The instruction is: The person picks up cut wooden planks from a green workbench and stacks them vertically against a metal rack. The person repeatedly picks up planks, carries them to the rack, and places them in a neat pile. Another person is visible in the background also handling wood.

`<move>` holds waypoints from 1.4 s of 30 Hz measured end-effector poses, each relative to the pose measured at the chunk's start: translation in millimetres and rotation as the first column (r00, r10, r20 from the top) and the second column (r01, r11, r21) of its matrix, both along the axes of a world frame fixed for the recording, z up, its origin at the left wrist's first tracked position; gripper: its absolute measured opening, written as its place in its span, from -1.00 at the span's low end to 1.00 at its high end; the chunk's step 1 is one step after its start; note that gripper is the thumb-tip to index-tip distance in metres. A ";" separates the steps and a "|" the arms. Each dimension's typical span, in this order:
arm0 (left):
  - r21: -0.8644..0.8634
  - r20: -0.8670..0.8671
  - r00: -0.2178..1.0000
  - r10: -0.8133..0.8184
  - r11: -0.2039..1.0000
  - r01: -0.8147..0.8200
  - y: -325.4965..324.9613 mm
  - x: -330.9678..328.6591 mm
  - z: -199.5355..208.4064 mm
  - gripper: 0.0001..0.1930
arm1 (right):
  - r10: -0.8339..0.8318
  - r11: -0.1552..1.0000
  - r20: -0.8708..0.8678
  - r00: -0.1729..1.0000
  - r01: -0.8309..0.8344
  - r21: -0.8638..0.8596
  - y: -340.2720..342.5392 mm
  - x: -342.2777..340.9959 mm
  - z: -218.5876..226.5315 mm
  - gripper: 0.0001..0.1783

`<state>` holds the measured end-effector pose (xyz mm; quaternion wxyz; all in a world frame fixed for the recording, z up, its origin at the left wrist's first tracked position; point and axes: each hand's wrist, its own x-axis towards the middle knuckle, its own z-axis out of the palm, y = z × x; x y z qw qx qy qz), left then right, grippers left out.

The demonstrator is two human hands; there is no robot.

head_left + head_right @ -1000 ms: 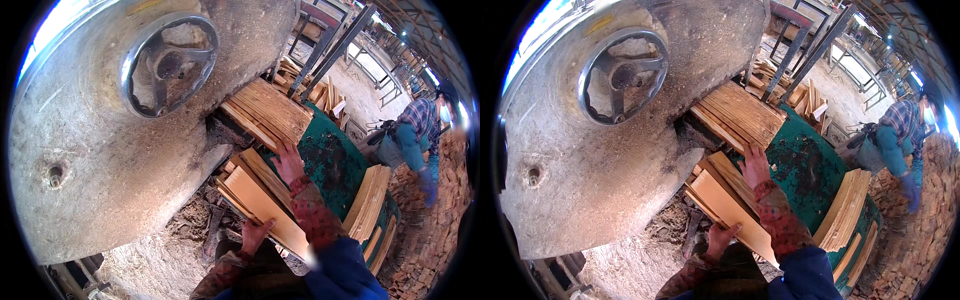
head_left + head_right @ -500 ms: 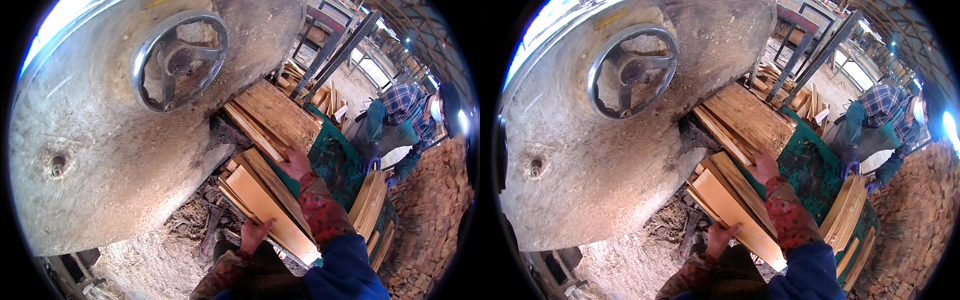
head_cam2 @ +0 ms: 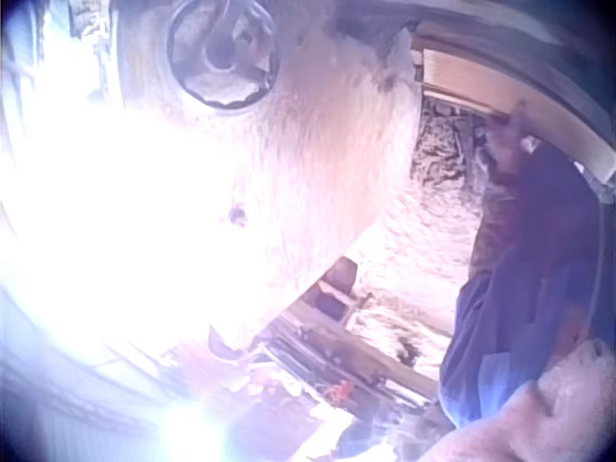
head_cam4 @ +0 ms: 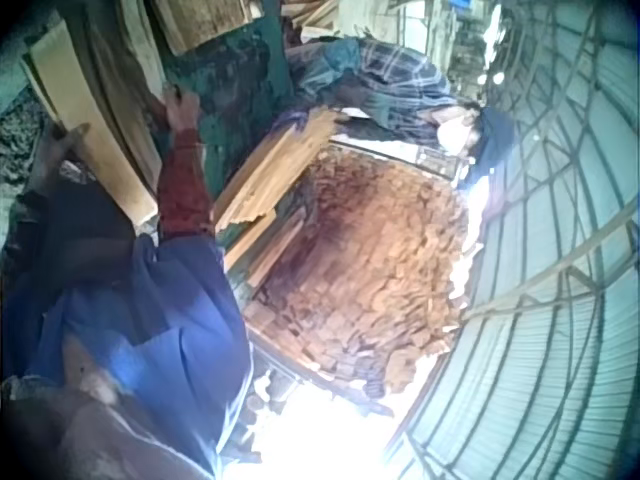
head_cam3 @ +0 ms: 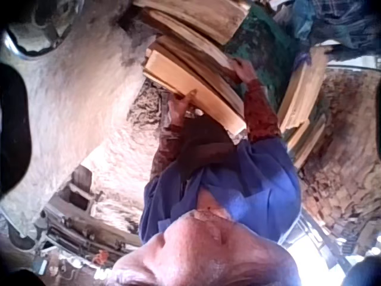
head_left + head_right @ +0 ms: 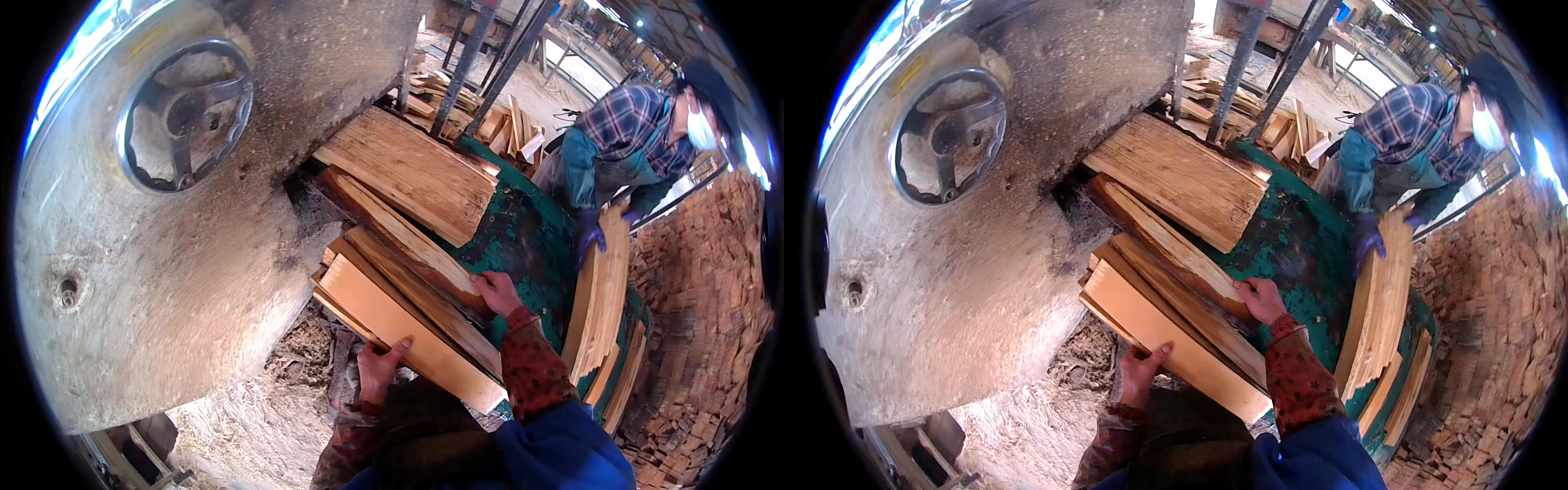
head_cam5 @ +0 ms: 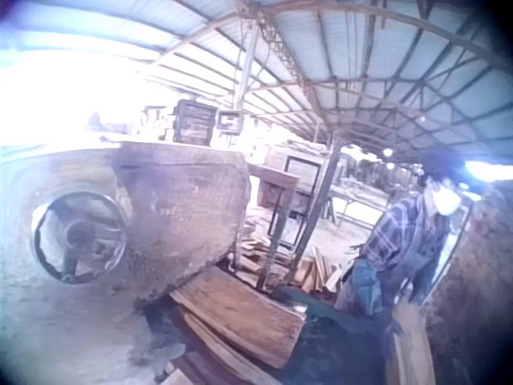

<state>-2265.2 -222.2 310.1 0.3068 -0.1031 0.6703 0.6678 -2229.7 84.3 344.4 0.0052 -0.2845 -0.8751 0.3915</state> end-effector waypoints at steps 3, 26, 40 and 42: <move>-0.003 0.004 1.000 0.003 1.000 -0.003 -0.1 1.0 -1.6 -0.42 | -0.002 0.999 0.010 1.000 0.003 -0.033 -1.9 4.0 -4.7 -0.53; 0.100 0.076 0.997 -0.022 0.995 0.014 6.4 -1.7 14.1 -0.39 | -0.074 0.863 -0.204 0.976 -0.040 -0.503 -68.6 63.6 29.9 -0.34; 0.095 0.112 0.990 -0.088 0.992 0.077 -2.7 -6.8 6.7 -0.56 | -0.515 0.833 -0.653 0.556 0.143 -0.535 -46.3 122.6 195.4 -0.37; 0.054 0.027 0.997 -0.070 0.996 0.068 -9.4 -6.0 -8.8 -0.56 | -0.374 0.927 -0.829 0.416 0.146 -0.345 -14.4 59.2 249.3 -0.25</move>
